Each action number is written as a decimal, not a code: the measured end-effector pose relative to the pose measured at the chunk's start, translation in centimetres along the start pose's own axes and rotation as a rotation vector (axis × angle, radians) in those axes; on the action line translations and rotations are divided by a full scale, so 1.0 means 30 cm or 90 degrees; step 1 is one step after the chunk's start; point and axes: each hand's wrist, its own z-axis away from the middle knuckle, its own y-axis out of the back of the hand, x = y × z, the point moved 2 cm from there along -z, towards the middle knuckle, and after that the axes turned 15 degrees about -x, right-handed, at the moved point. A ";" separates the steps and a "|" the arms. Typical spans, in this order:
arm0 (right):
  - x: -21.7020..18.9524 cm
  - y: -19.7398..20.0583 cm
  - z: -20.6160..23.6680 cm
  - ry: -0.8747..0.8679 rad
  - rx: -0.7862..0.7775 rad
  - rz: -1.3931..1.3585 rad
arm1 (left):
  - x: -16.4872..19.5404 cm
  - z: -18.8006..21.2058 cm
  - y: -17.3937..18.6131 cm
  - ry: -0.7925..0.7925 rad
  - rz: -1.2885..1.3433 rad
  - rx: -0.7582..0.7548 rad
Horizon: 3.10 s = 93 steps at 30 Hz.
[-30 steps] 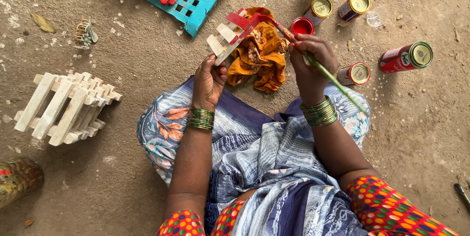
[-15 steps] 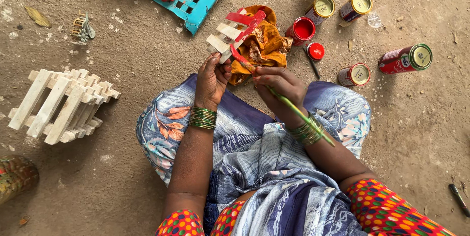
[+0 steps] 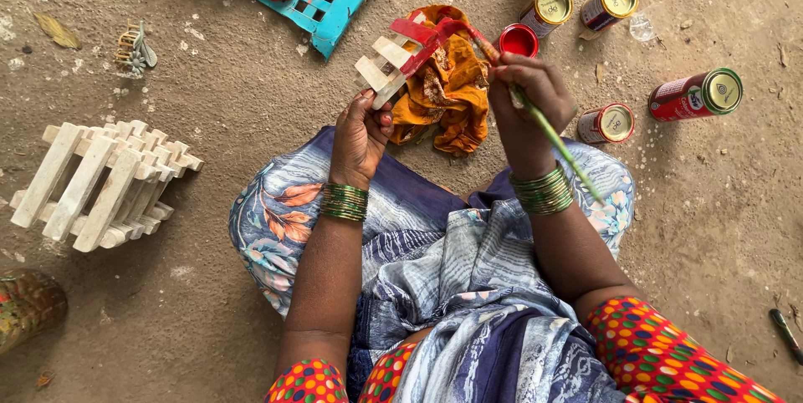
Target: The person sits on the ground and paints a small wooden slatted chair red using a paintbrush, dipping the brush into an open paint tin and coating the slats and frame, rotating the chair to reach different sides. Unpainted wooden chairs and a red-painted chair rest on the ground nearby.
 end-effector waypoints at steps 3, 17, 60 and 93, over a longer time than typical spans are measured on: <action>-0.037 -0.026 0.024 0.045 -0.020 0.009 | 0.001 -0.003 0.003 -0.007 -0.006 0.000; -0.059 0.000 0.013 0.034 -0.109 -0.019 | -0.007 -0.002 0.020 0.009 0.013 -0.021; 0.674 0.019 0.016 -0.149 -0.131 0.058 | 0.015 -0.067 -0.049 -0.162 -0.700 0.092; 0.227 -0.060 0.102 -0.092 -0.361 -0.359 | 0.055 0.018 -0.093 -0.333 -1.078 0.046</action>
